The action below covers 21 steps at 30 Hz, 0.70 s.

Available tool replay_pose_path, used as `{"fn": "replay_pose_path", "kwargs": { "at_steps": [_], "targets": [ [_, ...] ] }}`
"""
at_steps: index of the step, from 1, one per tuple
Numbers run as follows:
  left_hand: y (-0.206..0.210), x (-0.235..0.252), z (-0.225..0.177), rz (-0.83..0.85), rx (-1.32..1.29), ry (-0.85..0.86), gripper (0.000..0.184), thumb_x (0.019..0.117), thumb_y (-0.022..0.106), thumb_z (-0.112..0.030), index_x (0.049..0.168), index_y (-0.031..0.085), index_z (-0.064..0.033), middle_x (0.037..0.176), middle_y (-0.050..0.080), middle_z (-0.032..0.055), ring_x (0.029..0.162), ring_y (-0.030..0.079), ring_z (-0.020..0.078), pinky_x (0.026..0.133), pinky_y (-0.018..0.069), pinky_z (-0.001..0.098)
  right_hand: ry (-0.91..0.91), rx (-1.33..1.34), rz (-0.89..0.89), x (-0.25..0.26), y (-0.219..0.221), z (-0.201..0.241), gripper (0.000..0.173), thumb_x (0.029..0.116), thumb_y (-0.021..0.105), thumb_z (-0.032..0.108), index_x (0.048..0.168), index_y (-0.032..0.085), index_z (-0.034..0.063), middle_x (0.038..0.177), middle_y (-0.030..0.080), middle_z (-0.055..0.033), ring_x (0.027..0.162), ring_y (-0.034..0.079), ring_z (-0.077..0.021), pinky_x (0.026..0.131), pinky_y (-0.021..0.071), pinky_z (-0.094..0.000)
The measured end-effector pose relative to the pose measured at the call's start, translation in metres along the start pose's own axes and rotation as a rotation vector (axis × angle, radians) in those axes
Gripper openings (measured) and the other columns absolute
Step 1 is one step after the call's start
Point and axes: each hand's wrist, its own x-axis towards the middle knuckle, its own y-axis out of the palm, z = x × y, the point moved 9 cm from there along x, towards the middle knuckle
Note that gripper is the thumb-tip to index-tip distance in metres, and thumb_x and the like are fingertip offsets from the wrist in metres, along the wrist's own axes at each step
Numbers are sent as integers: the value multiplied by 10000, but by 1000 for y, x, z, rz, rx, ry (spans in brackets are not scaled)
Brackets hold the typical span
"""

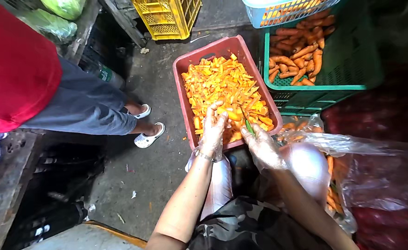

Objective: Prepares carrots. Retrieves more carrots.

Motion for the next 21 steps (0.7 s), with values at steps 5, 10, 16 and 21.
{"fn": "replay_pose_path", "kwargs": {
  "at_steps": [5, 10, 16, 21],
  "targets": [
    [0, 1, 15, -51, -300, -160, 137, 1059, 454, -84, 1174, 527, -75, 909, 652, 44, 727, 660, 119, 705, 586, 278, -54, -276, -23, -10, -3, 23, 399, 1123, 367, 354, 1379, 591, 144, 1155, 689, -159, 1085, 661, -298, 945, 506, -543],
    [11, -3, 24, 17, -260, -287, 280, 1067, 383, -102, 1314, 512, -86, 788, 528, -10, 582, 489, 60, 543, 448, 199, -75, -433, -28, 8, 8, 34, 419, 1118, 399, 339, 1369, 596, 67, 1189, 685, -237, 1165, 642, -407, 1008, 468, -611],
    [0, -4, 26, -106, -114, -312, 283, 1130, 331, -259, 1277, 514, -101, 748, 467, -10, 592, 476, 85, 572, 459, 245, -125, -558, 6, 7, 17, 36, 417, 1104, 437, 358, 1316, 624, 52, 1076, 707, -241, 1072, 674, -425, 960, 482, -619],
    [5, -1, 27, -17, -57, -261, 309, 1131, 320, -261, 1345, 492, -118, 770, 458, -32, 566, 432, 44, 519, 404, 192, -16, -519, -46, 29, 10, 33, 453, 1112, 393, 413, 1331, 621, 87, 1175, 691, -230, 1148, 646, -421, 970, 472, -638]
  ]
}}
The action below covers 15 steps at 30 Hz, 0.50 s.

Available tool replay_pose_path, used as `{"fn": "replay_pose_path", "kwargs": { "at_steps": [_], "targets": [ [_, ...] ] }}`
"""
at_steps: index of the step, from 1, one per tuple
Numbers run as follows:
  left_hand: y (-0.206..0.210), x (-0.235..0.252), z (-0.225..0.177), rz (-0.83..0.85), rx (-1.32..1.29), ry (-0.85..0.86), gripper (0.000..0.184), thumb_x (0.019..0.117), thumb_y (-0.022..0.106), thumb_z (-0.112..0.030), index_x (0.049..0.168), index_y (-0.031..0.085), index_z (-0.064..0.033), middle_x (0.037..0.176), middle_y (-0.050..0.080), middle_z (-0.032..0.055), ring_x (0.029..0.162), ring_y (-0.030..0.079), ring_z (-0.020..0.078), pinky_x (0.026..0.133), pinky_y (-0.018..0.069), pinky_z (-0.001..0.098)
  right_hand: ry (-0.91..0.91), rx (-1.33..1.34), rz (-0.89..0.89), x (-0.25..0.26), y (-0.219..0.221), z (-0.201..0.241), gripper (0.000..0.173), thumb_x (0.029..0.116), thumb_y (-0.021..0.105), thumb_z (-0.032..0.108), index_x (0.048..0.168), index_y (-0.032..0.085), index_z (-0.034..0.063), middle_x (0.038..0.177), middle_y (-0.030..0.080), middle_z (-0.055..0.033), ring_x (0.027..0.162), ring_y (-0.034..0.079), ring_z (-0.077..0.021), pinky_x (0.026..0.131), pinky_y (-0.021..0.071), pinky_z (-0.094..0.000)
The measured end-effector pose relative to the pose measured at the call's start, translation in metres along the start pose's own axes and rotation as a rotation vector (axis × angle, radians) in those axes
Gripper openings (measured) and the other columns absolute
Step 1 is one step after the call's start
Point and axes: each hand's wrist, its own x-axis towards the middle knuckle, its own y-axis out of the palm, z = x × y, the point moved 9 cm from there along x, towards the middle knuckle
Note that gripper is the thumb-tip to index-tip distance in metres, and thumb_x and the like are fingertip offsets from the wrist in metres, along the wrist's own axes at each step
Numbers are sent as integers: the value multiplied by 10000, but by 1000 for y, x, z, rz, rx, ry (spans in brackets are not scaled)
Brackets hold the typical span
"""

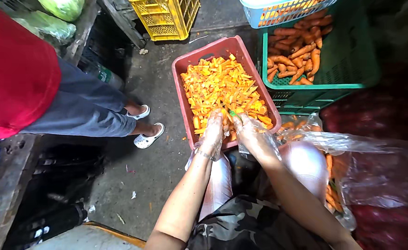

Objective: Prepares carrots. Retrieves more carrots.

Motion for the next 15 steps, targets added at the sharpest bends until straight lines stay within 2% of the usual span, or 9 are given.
{"fn": "replay_pose_path", "kwargs": {
  "at_steps": [2, 3, 5, 6, 7, 9, 12, 15],
  "targets": [
    [1, 1, 2, 25, -64, 11, 325, 1134, 295, -245, 1351, 493, -105, 752, 460, -26, 542, 422, 55, 502, 399, 196, 55, 84, 14, 12, 2, -13, 503, 1120, 331, 428, 1380, 594, 87, 1299, 647, -235, 1240, 601, -428, 1006, 439, -678],
    [1, 1, 2, 25, -95, 2, 307, 1137, 288, -261, 1294, 506, -112, 735, 458, -30, 530, 420, 56, 495, 402, 196, 60, 126, 8, 12, 2, -17, 515, 1123, 311, 436, 1396, 584, 95, 1324, 635, -233, 1252, 592, -431, 1008, 430, -690],
    [-3, 1, 1, -1, -132, -33, 323, 1138, 265, -342, 1071, 516, -152, 675, 450, -47, 494, 397, 49, 470, 381, 190, 4, 155, -21, 3, 1, -17, 490, 1121, 309, 446, 1360, 600, 133, 1253, 667, -198, 1167, 635, -404, 948, 467, -680],
    [-5, 1, 1, -11, -130, -53, 364, 1135, 257, -381, 1001, 515, -162, 659, 448, -52, 485, 388, 47, 466, 371, 189, -40, 149, -20, -5, 1, -13, 461, 1119, 332, 428, 1343, 612, 137, 1209, 684, -186, 1126, 656, -385, 934, 487, -660],
    [-6, 1, 2, -16, -130, -62, 385, 1133, 256, -404, 985, 519, -166, 653, 445, -55, 481, 388, 44, 463, 371, 184, -87, 143, -14, -13, 0, -7, 429, 1115, 374, 394, 1329, 627, 122, 1162, 698, -191, 1093, 672, -377, 927, 504, -640],
    [-6, 2, 3, -36, -172, -77, 373, 1130, 288, -414, 986, 522, -161, 619, 411, -53, 473, 380, 55, 463, 372, 196, -170, 140, -4, -24, 1, 3, 367, 1106, 445, 314, 1264, 652, 56, 1019, 705, -213, 990, 686, -377, 889, 518, -590],
    [-4, 1, 4, -51, -248, -89, 349, 1126, 311, -413, 958, 502, -175, 559, 382, -65, 423, 357, 43, 421, 351, 182, -209, 127, -47, -26, 9, -1, 357, 1099, 461, 306, 1219, 664, 38, 949, 701, -207, 952, 687, -378, 868, 521, -578],
    [-10, -1, 2, -63, -129, -54, 331, 1123, 325, -427, 1131, 555, -188, 632, 417, -56, 462, 366, 45, 443, 354, 188, -222, 98, -91, -22, 12, 0, 370, 1090, 475, 319, 1248, 663, 41, 977, 713, -214, 969, 693, -394, 887, 517, -600]
  ]
}}
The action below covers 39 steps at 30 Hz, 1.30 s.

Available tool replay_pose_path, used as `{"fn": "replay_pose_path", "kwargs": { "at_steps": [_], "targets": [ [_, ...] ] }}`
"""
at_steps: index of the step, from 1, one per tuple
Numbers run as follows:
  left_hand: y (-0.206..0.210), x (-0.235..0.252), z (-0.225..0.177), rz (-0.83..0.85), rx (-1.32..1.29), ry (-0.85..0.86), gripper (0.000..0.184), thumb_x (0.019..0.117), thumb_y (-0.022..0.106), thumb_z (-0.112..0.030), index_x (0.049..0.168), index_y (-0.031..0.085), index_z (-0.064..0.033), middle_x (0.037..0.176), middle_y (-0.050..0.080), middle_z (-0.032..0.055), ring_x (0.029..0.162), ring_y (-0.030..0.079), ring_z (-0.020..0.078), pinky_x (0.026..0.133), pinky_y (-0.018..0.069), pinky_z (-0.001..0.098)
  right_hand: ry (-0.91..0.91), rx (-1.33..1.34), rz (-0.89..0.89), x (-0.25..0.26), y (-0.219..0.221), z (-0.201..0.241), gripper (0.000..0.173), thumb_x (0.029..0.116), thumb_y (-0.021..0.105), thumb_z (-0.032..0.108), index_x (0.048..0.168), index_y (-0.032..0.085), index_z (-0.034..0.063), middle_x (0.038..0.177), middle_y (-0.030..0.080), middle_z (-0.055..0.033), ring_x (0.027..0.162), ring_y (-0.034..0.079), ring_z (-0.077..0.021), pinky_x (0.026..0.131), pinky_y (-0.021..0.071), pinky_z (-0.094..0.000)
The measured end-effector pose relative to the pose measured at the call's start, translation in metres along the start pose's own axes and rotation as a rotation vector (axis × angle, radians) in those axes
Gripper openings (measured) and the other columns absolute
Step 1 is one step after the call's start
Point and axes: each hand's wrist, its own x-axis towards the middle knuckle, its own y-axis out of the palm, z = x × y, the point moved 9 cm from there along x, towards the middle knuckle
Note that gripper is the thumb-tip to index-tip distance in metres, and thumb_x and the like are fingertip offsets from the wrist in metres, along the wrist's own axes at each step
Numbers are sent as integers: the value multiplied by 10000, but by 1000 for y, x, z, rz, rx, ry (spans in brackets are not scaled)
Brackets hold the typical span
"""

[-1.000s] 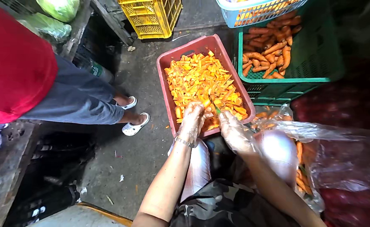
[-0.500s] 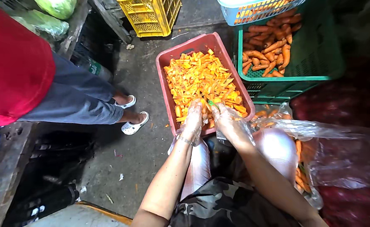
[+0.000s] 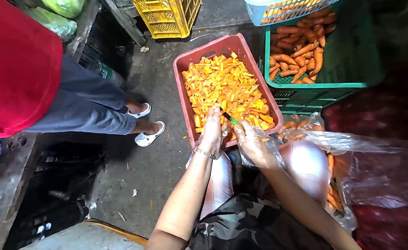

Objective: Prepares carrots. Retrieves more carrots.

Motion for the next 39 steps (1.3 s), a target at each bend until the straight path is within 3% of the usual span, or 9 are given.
{"fn": "replay_pose_path", "kwargs": {
  "at_steps": [5, 10, 12, 19, 26, 29, 32, 36, 39],
  "targets": [
    [9, 3, 2, 86, -19, -11, 369, 1131, 280, -406, 918, 482, -181, 599, 398, -74, 435, 333, 26, 416, 318, 162, 108, -77, 28, 17, 2, -5, 424, 1099, 441, 403, 1265, 644, 69, 1036, 709, -218, 1031, 681, -411, 906, 506, -616],
    [17, -2, 6, 170, -213, -96, 299, 1134, 291, -351, 1120, 535, -179, 625, 429, -63, 439, 374, 21, 408, 347, 151, 275, 16, 63, 36, 1, -24, 506, 1120, 331, 431, 1402, 587, 98, 1311, 649, -227, 1246, 605, -417, 1018, 446, -670],
    [19, -1, 7, 182, -315, -147, 304, 1132, 295, -350, 1074, 539, -178, 598, 429, -61, 418, 378, 23, 394, 349, 149, 302, 43, 53, 36, -4, -33, 533, 1120, 292, 462, 1435, 566, 130, 1370, 627, -198, 1285, 584, -398, 1035, 425, -679],
    [18, 2, 4, 146, -420, -127, 377, 1122, 340, -364, 845, 519, -181, 579, 448, -68, 418, 392, 17, 409, 371, 143, -8, 51, 23, -6, -14, 4, 345, 1101, 464, 275, 1244, 659, 30, 981, 710, -211, 948, 697, -365, 864, 526, -570],
    [-2, 0, -2, -21, 208, 33, 441, 1112, 283, -501, 1028, 547, -158, 632, 405, -40, 494, 388, 77, 484, 379, 229, 49, -40, 74, -6, -5, -1, 374, 1101, 454, 335, 1258, 653, 60, 998, 713, -210, 1009, 691, -383, 912, 516, -578],
    [-3, 0, -3, -35, 249, 46, 411, 1118, 287, -479, 1254, 565, -208, 704, 442, -29, 523, 408, 74, 498, 387, 230, 43, -56, 94, -2, -3, 1, 373, 1098, 465, 328, 1249, 646, 39, 989, 712, -215, 997, 690, -395, 913, 509, -585],
    [1, 3, 2, 6, 142, 4, 395, 1119, 282, -477, 1017, 530, -187, 647, 412, -45, 479, 368, 62, 453, 349, 211, 133, -134, 122, 9, -3, 0, 432, 1103, 424, 408, 1291, 627, 76, 1071, 710, -211, 1074, 677, -396, 954, 497, -597],
    [5, 2, 1, 67, 63, 27, 346, 1132, 275, -393, 1156, 551, -187, 647, 420, -58, 469, 367, 47, 439, 345, 191, 284, -65, 85, 21, -14, -13, 500, 1115, 345, 449, 1382, 587, 103, 1258, 665, -232, 1186, 630, -434, 956, 472, -676],
    [1, 4, -3, 52, 43, 41, 351, 1131, 281, -412, 1116, 551, -187, 650, 441, -63, 467, 375, 34, 434, 347, 173, 230, -46, 88, 13, -18, -10, 490, 1115, 331, 458, 1395, 588, 149, 1283, 667, -186, 1200, 634, -388, 964, 481, -658]
  ]
}}
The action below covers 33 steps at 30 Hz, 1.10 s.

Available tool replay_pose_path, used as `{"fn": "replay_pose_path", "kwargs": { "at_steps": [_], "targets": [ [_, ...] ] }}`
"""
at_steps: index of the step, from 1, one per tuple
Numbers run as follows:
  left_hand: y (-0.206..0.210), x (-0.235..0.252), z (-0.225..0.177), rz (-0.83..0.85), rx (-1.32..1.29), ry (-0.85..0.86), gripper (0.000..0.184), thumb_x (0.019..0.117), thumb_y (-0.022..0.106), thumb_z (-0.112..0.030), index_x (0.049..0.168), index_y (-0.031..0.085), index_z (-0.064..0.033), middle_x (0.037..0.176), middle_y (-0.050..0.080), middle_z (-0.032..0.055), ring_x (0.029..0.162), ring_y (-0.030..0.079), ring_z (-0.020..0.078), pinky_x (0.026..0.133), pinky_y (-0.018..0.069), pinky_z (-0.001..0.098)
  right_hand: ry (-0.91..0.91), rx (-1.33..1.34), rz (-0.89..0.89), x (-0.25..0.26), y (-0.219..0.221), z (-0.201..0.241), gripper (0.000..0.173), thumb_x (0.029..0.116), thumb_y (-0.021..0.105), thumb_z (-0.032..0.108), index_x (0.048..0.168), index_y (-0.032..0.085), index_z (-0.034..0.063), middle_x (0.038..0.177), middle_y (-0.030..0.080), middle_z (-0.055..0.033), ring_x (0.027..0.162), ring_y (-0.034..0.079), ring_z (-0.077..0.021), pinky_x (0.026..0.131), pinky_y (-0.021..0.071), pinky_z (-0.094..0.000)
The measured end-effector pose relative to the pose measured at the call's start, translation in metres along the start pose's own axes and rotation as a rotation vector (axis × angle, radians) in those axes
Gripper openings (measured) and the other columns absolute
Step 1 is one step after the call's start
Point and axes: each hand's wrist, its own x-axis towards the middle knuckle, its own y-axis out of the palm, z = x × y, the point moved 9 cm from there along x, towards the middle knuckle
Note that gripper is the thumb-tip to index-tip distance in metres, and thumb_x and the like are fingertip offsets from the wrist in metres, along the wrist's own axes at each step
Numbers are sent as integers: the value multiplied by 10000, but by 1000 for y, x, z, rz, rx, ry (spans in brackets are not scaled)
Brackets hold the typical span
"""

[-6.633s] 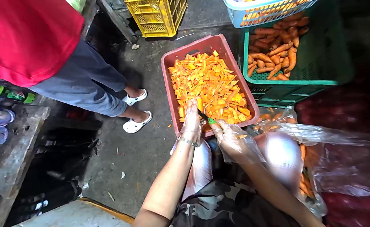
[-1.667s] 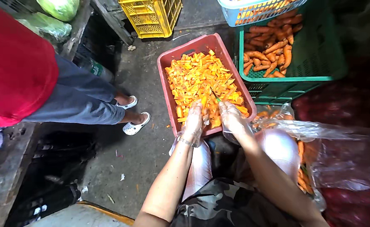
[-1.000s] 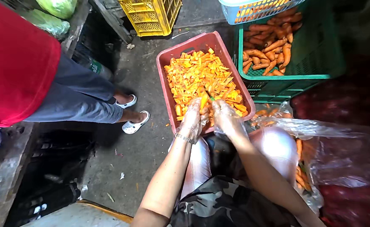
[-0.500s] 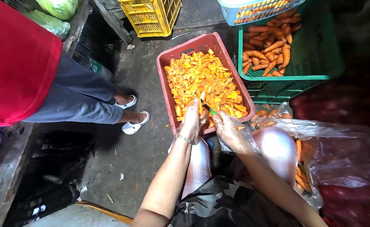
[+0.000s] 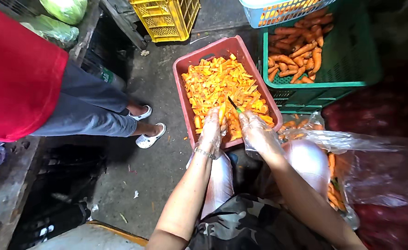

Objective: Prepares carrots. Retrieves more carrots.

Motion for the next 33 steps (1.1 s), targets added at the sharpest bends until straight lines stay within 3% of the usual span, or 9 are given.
{"fn": "replay_pose_path", "kwargs": {
  "at_steps": [4, 9, 15, 18, 20, 24, 27, 31, 33],
  "targets": [
    [-2, -1, 5, -81, -54, -82, 351, 1119, 337, -433, 1040, 554, -169, 660, 454, -48, 482, 396, 51, 455, 374, 195, -140, 50, 39, -21, 11, 13, 388, 1110, 438, 326, 1310, 634, 58, 1066, 703, -226, 1037, 678, -392, 921, 508, -590],
    [2, 1, 10, -46, -248, -137, 394, 1124, 323, -405, 837, 478, -184, 551, 366, -71, 409, 325, 35, 399, 311, 171, -150, -41, -27, -14, 20, 11, 405, 1096, 462, 375, 1276, 649, 63, 1005, 717, -217, 1008, 693, -405, 904, 517, -594],
    [3, 3, 10, -25, -247, -140, 376, 1119, 326, -418, 851, 471, -197, 555, 352, -82, 406, 302, 28, 392, 293, 165, -87, -56, -28, -1, 21, 16, 432, 1097, 430, 434, 1288, 638, 106, 1042, 719, -193, 1043, 688, -386, 918, 511, -605],
    [-1, -1, 5, -36, 3, -61, 357, 1113, 324, -477, 998, 505, -193, 646, 426, -55, 473, 378, 47, 452, 363, 189, -67, -40, 10, -1, 21, 14, 434, 1104, 408, 431, 1287, 637, 110, 1064, 715, -197, 1068, 681, -387, 918, 512, -608],
    [0, -4, 1, -24, 138, -19, 315, 1118, 341, -433, 1110, 527, -180, 703, 460, -45, 520, 417, 53, 492, 393, 199, -70, -31, 33, -3, 19, 11, 422, 1111, 399, 407, 1283, 634, 101, 1071, 711, -200, 1067, 680, -389, 912, 511, -608],
    [1, -3, 1, 3, 150, -16, 271, 1116, 369, -396, 1086, 540, -189, 676, 442, -56, 498, 403, 41, 472, 375, 182, -119, -19, -5, -2, 17, 7, 417, 1108, 419, 388, 1223, 649, 60, 1014, 705, -208, 1022, 684, -395, 890, 516, -603],
    [1, -1, 5, 34, 100, -63, 288, 1113, 363, -407, 1013, 530, -195, 666, 432, -62, 484, 379, 37, 456, 351, 178, -69, -24, 12, 4, 20, 8, 451, 1111, 399, 405, 1294, 626, 61, 1124, 701, -226, 1113, 664, -406, 965, 492, -612],
    [13, -8, 5, 87, -87, -89, 258, 1133, 323, -316, 1073, 522, -162, 692, 459, -51, 483, 395, 34, 446, 375, 162, 57, 48, 42, 27, 17, -14, 529, 1128, 300, 422, 1404, 574, 64, 1355, 618, -245, 1280, 580, -427, 1040, 427, -672],
    [15, -7, 3, 97, -206, -106, 287, 1137, 299, -318, 1069, 530, -162, 688, 472, -54, 477, 398, 25, 446, 376, 149, 91, 99, 20, 28, 10, -24, 547, 1132, 261, 424, 1424, 552, 66, 1383, 600, -241, 1306, 559, -419, 1056, 407, -672]
  ]
}}
